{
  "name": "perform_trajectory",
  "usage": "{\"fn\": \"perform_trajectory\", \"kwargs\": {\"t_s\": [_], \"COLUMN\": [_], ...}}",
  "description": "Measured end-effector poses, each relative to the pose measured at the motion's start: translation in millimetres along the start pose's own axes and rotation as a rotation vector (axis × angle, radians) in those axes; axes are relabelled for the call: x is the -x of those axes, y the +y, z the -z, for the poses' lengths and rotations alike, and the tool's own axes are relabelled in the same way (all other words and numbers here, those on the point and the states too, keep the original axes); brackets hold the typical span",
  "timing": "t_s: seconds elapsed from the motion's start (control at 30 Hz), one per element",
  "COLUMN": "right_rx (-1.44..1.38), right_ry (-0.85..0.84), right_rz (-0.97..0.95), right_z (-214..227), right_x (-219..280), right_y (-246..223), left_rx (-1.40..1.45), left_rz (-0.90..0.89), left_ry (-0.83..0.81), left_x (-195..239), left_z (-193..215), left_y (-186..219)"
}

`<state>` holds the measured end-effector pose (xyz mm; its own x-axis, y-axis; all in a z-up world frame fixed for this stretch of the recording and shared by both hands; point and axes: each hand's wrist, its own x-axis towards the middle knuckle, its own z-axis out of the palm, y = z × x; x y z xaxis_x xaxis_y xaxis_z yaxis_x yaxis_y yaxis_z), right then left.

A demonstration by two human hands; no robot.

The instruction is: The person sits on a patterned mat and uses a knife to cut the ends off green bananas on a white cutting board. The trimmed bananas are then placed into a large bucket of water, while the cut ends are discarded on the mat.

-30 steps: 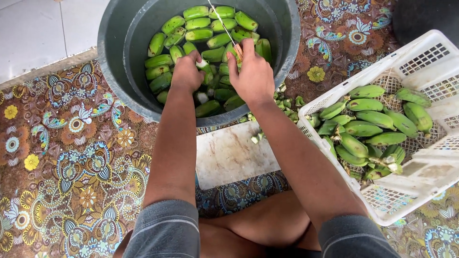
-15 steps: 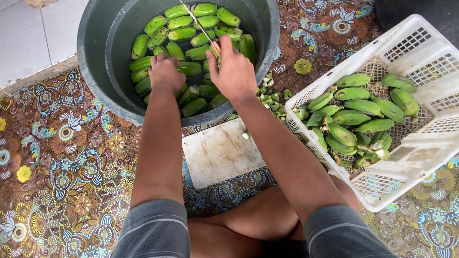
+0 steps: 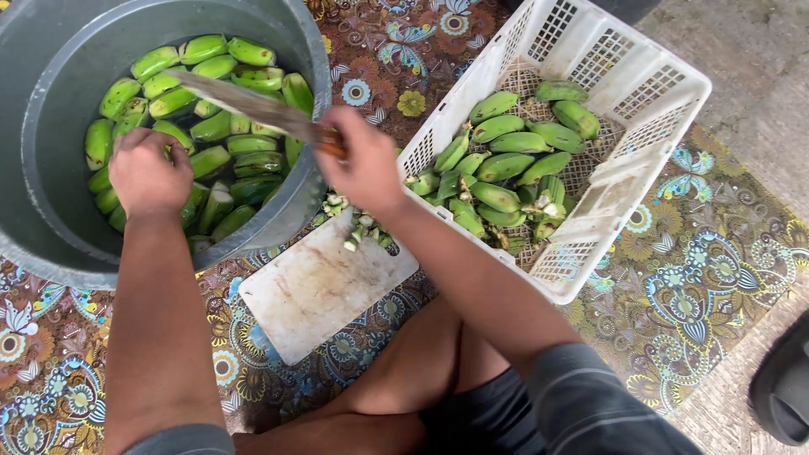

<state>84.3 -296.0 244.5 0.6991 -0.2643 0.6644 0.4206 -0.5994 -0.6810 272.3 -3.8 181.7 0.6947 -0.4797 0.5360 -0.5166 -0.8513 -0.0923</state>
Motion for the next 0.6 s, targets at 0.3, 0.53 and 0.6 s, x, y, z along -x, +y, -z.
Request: {"fn": "perform_trajectory", "kwargs": {"t_s": [0.3, 0.53, 0.6], "right_rx": [0.88, 0.758, 0.647], "right_ry": [0.018, 0.225, 0.189], "right_rz": [-0.448, -0.802, -0.929], "right_z": [221, 217, 222], "right_x": [106, 155, 146], "right_y": [152, 180, 169], "left_rx": [0.357, 0.621, 0.677], "left_rz": [-0.179, -0.339, -0.402], "left_ry": [0.328, 0.188, -0.073], "left_x": [-28, -10, 5], "left_z": [92, 108, 94], "left_y": [122, 293, 339]}}
